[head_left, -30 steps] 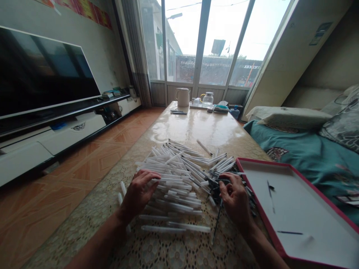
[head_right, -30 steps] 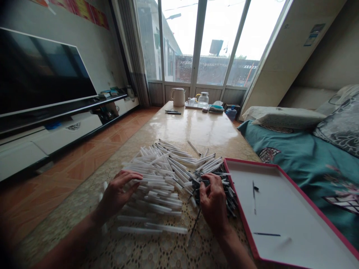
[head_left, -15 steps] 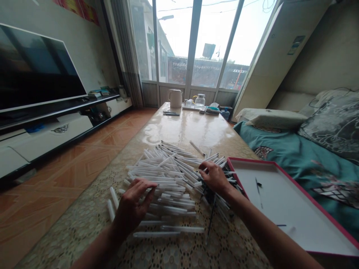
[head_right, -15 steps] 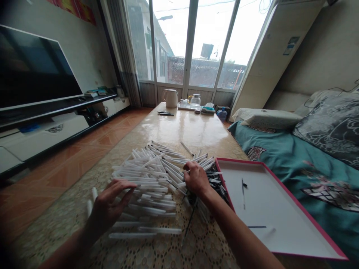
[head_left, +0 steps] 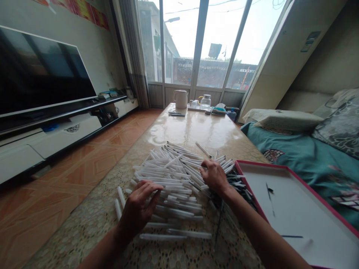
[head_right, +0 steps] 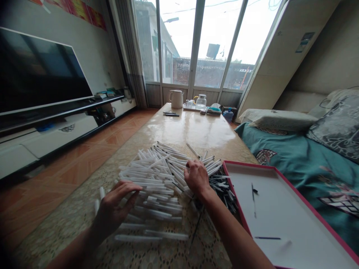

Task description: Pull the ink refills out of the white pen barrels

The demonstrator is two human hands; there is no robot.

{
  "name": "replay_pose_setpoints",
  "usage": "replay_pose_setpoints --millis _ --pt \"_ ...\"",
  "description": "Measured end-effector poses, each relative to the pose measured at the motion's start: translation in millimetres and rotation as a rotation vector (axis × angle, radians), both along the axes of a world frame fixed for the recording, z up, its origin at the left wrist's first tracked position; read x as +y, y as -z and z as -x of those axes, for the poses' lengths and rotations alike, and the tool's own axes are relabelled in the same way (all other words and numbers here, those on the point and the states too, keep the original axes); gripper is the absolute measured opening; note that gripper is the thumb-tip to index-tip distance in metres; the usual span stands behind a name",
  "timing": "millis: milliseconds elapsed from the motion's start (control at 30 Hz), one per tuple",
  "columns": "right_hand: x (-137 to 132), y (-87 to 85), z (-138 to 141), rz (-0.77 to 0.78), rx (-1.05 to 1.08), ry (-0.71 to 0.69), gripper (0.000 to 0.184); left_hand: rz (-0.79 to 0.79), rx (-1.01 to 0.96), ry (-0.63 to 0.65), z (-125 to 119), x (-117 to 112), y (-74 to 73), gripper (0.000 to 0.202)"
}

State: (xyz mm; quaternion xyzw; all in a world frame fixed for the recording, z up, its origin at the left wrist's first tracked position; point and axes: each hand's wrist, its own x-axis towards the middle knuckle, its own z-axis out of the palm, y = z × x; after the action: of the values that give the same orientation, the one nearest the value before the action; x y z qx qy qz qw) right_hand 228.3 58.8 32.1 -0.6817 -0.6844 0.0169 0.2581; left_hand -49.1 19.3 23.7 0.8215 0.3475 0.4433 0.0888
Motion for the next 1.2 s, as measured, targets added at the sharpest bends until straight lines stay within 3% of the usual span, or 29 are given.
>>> replay_pose_setpoints --millis 133,200,300,467,567,667,867,933,1067,1200 --pt "-35.5 -16.4 -14.5 -0.145 0.178 0.039 0.023 0.01 -0.029 0.002 -0.6 -0.1 -0.3 0.021" --pt "-56.0 -24.5 -16.9 -0.283 0.422 0.041 0.022 0.021 -0.051 -0.001 -2.4 -1.5 -2.3 0.019" --pt "-82.8 -34.7 -16.7 -0.345 0.605 0.046 0.019 0.093 -0.063 0.014 -7.5 -7.8 -11.4 0.015" --pt "-106.7 -38.6 -12.2 -0.408 0.519 -0.012 0.01 0.392 0.109 0.198 -22.2 -28.1 -38.5 0.011" --pt "-110.4 -29.6 -4.3 -0.391 0.39 -0.085 0.006 0.445 0.25 0.278 -34.2 -38.7 -46.5 0.011" --pt "-109.1 -14.6 6.7 -0.359 0.337 -0.189 0.007 0.433 0.263 0.269 -45.6 -43.1 -39.6 0.014" --pt "-101.5 10.2 22.3 -0.188 0.331 -0.338 0.008 0.302 0.052 0.183 -51.5 -38.2 -4.6 0.006" --pt "-101.9 9.7 24.9 -0.152 0.346 -0.375 0.011 0.261 -0.025 0.142 -47.2 -35.9 2.9 0.007" --pt "-108.8 -1.1 28.4 0.02 0.37 -0.448 0.016 0.224 -0.11 0.108 -37.2 -29.9 8.2 0.041" --pt "-113.9 -3.9 29.0 0.174 0.378 -0.462 0.015 0.154 0.057 0.166 -33.4 -22.4 9.1 0.048"
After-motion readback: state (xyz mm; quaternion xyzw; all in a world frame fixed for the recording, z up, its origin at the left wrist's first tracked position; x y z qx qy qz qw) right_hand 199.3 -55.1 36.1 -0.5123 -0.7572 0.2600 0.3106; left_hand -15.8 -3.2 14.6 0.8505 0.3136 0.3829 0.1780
